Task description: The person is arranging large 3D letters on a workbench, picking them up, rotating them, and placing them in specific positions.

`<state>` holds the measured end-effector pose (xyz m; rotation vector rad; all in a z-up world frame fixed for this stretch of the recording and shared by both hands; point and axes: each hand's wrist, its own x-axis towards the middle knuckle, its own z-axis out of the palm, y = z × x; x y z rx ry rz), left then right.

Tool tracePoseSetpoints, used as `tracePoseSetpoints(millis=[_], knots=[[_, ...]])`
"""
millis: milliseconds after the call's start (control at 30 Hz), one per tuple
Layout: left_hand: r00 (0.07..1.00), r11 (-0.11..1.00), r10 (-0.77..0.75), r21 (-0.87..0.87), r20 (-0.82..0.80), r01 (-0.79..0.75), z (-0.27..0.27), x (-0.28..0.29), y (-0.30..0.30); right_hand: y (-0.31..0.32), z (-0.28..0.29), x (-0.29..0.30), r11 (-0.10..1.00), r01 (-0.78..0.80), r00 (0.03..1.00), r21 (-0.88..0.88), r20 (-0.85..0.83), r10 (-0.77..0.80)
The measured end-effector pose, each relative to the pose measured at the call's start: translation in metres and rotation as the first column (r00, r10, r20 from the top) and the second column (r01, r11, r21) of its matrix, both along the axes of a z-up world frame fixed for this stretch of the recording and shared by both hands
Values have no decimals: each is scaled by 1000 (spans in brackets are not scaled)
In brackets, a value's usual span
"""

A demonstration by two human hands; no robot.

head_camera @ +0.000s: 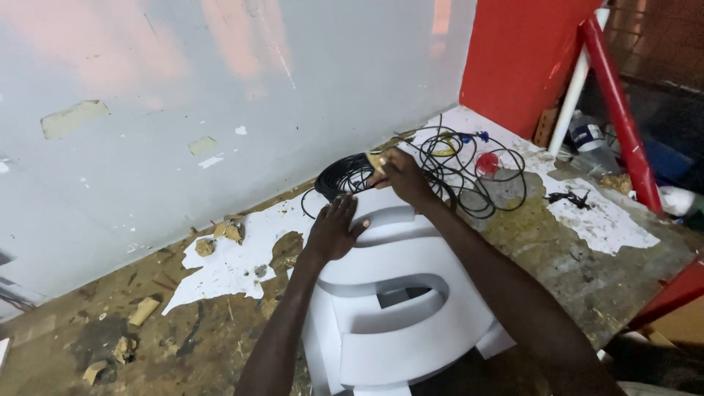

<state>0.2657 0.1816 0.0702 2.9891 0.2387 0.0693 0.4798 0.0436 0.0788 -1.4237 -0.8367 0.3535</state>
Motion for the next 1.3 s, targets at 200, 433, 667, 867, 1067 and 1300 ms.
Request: tracePoseSetpoints(millis=[200, 433, 667, 867, 1067, 1300], knots=[[938, 916, 326, -208, -117, -344, -13, 5, 79, -60, -47, 57, 651, 505, 800, -567, 590, -108], [992, 994, -11, -105, 123, 24, 28, 12, -24, -51, -64, -7, 981, 194, 366, 13, 927, -85], [990, 999, 32, 21, -139, -30, 10, 8, -12, -80, -70, 22, 974, -199, 824, 112, 558, 104], [960, 956, 233, -144, -157, -256, 30, -14, 13, -136, -75, 36, 718, 515, 765, -469, 629, -138], [948, 750, 317, -606, -25, -266, -2, -48, 81, -163, -31, -23, 876, 429, 819, -222, 505, -273], [701, 428, 644, -904, 306, 1, 48, -150, -54, -154, 55, -197, 995, 67, 997, -69, 46, -64]])
